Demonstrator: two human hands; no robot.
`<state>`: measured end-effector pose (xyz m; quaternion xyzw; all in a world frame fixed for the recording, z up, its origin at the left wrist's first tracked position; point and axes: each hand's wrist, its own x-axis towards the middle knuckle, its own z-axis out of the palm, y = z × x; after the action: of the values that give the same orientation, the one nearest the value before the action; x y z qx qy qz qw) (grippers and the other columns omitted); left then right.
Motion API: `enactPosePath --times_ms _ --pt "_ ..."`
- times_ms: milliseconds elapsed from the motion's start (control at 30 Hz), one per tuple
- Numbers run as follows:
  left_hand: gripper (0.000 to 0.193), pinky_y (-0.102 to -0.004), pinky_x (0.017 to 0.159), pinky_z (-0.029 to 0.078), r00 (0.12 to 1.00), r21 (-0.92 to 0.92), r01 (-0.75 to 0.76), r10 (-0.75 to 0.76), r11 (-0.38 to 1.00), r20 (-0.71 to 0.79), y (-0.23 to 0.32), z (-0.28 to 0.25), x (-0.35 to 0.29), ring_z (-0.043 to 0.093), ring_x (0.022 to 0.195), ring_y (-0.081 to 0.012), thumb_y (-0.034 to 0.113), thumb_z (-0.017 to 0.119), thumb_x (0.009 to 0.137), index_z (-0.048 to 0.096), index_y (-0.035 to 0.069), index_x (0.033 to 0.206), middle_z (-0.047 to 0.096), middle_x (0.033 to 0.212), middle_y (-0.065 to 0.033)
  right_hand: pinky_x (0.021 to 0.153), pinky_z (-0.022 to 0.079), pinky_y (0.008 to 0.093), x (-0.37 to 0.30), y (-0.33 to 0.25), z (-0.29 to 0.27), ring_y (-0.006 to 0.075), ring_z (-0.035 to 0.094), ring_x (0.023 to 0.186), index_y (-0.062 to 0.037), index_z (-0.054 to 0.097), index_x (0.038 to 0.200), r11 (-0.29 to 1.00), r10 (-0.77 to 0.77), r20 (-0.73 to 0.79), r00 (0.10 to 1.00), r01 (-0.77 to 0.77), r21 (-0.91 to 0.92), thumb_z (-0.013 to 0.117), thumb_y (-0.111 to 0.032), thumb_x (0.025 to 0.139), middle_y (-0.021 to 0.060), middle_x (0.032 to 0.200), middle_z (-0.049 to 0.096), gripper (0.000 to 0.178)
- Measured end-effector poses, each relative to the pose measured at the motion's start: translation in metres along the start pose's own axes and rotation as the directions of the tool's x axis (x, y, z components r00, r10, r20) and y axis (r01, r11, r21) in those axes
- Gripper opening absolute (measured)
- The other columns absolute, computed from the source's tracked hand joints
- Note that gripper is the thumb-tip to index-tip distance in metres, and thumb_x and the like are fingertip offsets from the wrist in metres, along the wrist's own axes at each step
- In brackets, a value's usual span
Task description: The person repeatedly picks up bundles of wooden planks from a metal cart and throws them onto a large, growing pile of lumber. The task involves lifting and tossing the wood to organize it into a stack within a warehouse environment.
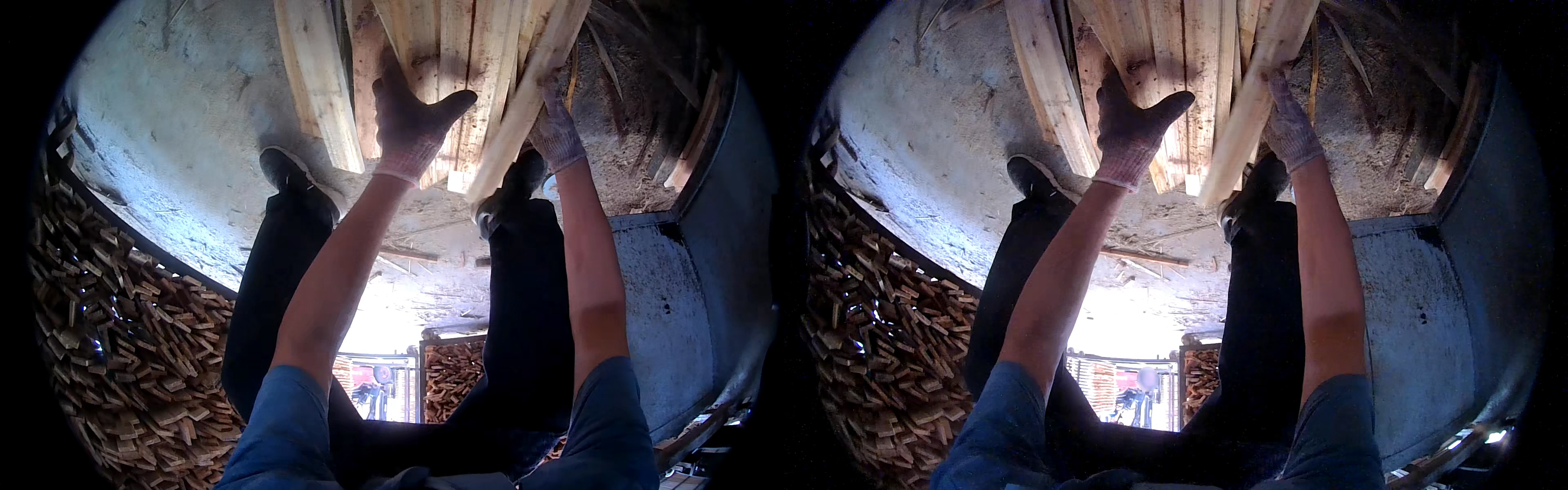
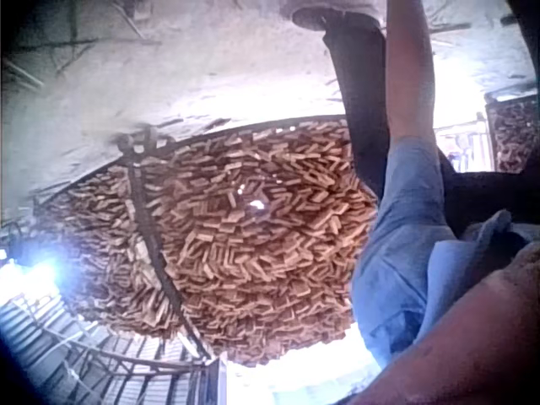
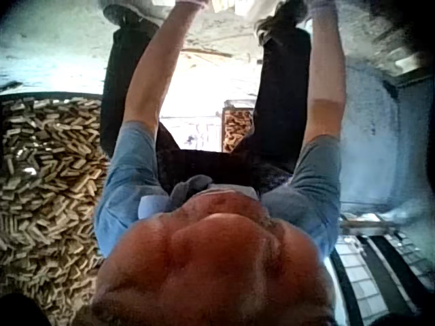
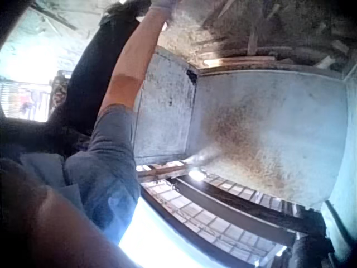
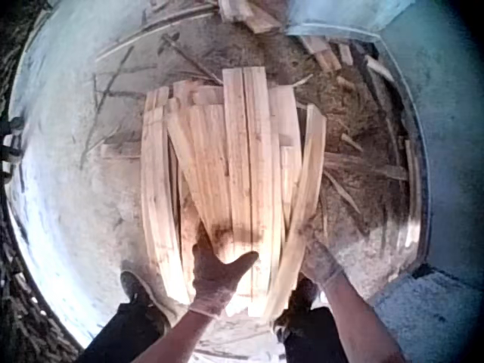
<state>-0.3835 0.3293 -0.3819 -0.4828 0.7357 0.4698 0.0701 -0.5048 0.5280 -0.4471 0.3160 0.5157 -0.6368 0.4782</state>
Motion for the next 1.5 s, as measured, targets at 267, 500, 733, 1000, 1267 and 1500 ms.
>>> enactPosePath --times_ms 267,500,733,1000,1267,1500 --pt "0.124 -0.047 0.113 0.034 0.91 0.071 -0.402 0.39 0.913 0.14 -0.016 0.019 -0.013 0.039 0.133 -0.0426 0.05 0.09 0.053 0.028 0.0 0.148 0.044 0.139 -0.027 0.113 0.039 0.0351 0.015 -0.018 -0.035 0.0239 0.048 0.129 -0.0156 0.03 0.15 0.991 0.118 0.224 0.967 -0.1 -0.092 0.064 -0.043 0.093 0.0097 0.144 0.045 0.071" --pt "0.114 -0.0402 0.101 0.049 0.978 -0.327 -0.033 0.098 0.945 0.184 0.012 -0.005 -0.035 0.057 0.12 -0.0349 0.038 0.091 0.061 0.027 0.001 0.149 0.054 0.132 -0.0246 0.102 0.049 0.0404 -0.053 -0.019 0.019 0.0229 0.051 0.128 -0.0137 0.038 0.147 0.983 0.175 0.247 0.953 -0.155 -0.097 0.065 -0.057 0.088 0.0135 0.139 0.051 0.078" --pt "0.102 -0.0403 0.1 0.051 0.907 -0.429 0.24 -0.043 0.871 0.419 0.062 -0.078 -0.08 0.062 0.115 -0.0285 0.021 0.087 0.069 0.027 0.004 0.149 0.06 0.127 -0.0188 0.089 0.057 0.0367 -0.183 -0.02 0.068 0.0234 0.06 0.114 -0.0079 0.041 0.143 0.953 0.039 0.066 0.997 -0.017 -0.303 0.066 -0.048 0.09 0.0139 0.127 0.057 0.07" --pt "0.085 -0.0372 0.1 0.049 0.66 -0.216 0.625 -0.359 0.75 0.66 0.115 -0.198 -0.174 0.059 0.117 -0.0244 0.02 0.081 0.077 0.034 0.004 0.147 0.06 0.126 -0.0148 0.084 0.057 0.0357 -0.339 -0.026 0.136 0.0232 0.065 0.101 0.0026 0.049 0.131 0.937 0.308 -0.147 0.94 -0.327 -0.125 0.074 -0.047 0.084 0.0139 0.114 0.063 0.073" --pt "0.055 -0.0353 0.094 0.053 0.458 -0.389 0.881 -0.28 0.269 0.844 0.047 -0.189 -0.16 0.062 0.11 -0.0229 0.02 0.072 0.087 0.048 0.001 0.133 0.065 0.114 -0.0132 0.093 0.054 0.037 -0.28 0.016 0.139 0.0241 0.065 0.105 0.0023 0.051 0.131 0.883 0.462 -0.068 0.884 -0.466 -0.057 0.077 -0.046 0.082 0.0154 0.115 0.065 0.073" --pt "0.061 -0.0335 0.097 0.05 0.644 -0.51 0.757 -0.332 0.408 0.69 0.064 -0.192 -0.224 0.062 0.108 -0.0203 0.026 0.074 0.087 0.047 -0.001 0.135 0.063 0.119 -0.0127 0.096 0.05 0.0348 -0.298 0.032 0.087 0.0234 0.064 0.107 0.0033 0.049 0.132 0.827 0.114 0.133 0.984 -0.02 -0.562 0.074 -0.045 0.085 0.0148 0.12 0.063 0.072"
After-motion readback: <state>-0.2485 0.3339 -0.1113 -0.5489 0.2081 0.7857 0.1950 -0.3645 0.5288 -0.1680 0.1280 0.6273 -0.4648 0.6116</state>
